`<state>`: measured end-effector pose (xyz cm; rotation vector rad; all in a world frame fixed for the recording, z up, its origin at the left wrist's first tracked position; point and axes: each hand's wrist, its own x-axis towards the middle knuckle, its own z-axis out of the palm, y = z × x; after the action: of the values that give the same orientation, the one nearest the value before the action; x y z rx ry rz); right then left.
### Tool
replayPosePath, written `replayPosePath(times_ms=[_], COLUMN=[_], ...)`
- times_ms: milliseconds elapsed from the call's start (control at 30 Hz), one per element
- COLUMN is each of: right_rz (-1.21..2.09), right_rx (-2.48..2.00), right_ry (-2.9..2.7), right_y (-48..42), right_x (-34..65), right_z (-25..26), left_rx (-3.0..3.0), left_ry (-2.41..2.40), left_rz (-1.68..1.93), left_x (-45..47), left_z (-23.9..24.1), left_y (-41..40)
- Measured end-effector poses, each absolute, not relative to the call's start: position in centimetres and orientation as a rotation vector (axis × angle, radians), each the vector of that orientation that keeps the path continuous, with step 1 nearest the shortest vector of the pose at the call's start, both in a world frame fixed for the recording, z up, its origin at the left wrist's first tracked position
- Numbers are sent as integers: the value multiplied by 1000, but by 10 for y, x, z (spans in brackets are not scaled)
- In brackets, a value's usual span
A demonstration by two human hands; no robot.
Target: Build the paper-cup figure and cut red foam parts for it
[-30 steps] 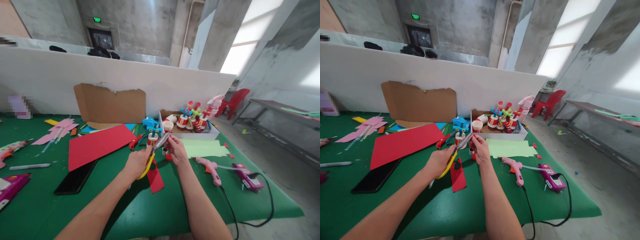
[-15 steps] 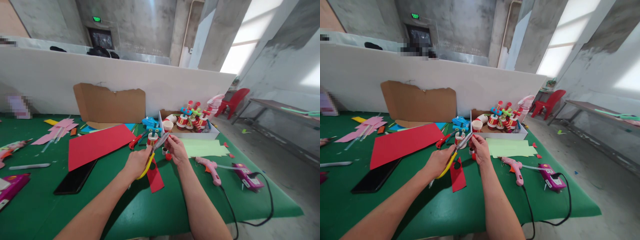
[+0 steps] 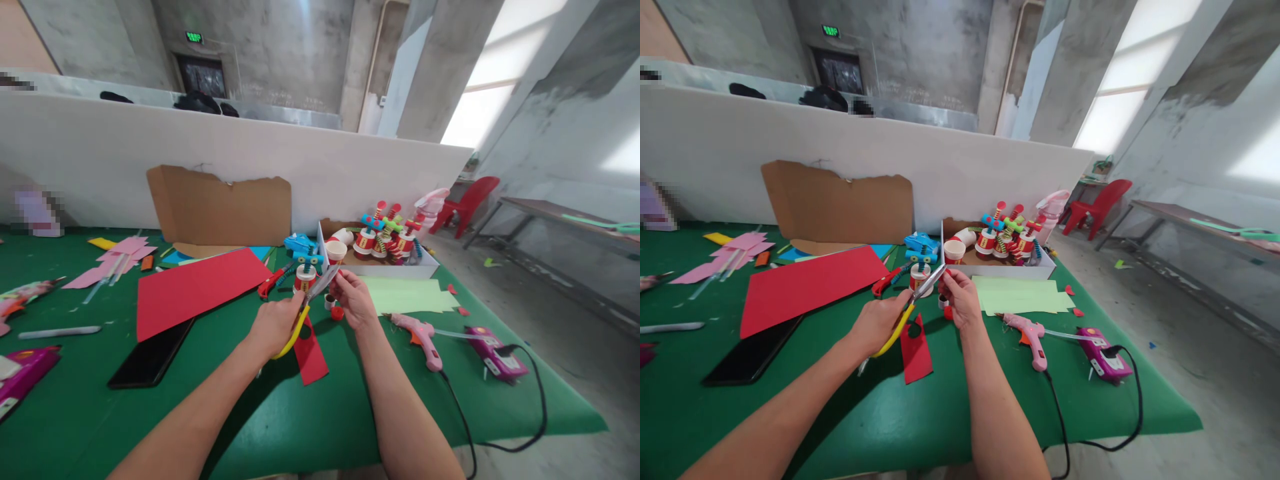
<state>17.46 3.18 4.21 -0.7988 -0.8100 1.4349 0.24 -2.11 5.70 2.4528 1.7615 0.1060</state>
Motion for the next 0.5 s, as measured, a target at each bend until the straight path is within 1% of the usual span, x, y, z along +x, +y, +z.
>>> replayPosePath(times_ms=[500], right_rz=[1439], right_rx=[-808], right_ry=[-795], right_y=[32], right_x=[176], right_z=[43], left_rx=[2461], left_ry=[1758], left_rz=[95], left_x=[3], left_z=[58], left_y=[-21])
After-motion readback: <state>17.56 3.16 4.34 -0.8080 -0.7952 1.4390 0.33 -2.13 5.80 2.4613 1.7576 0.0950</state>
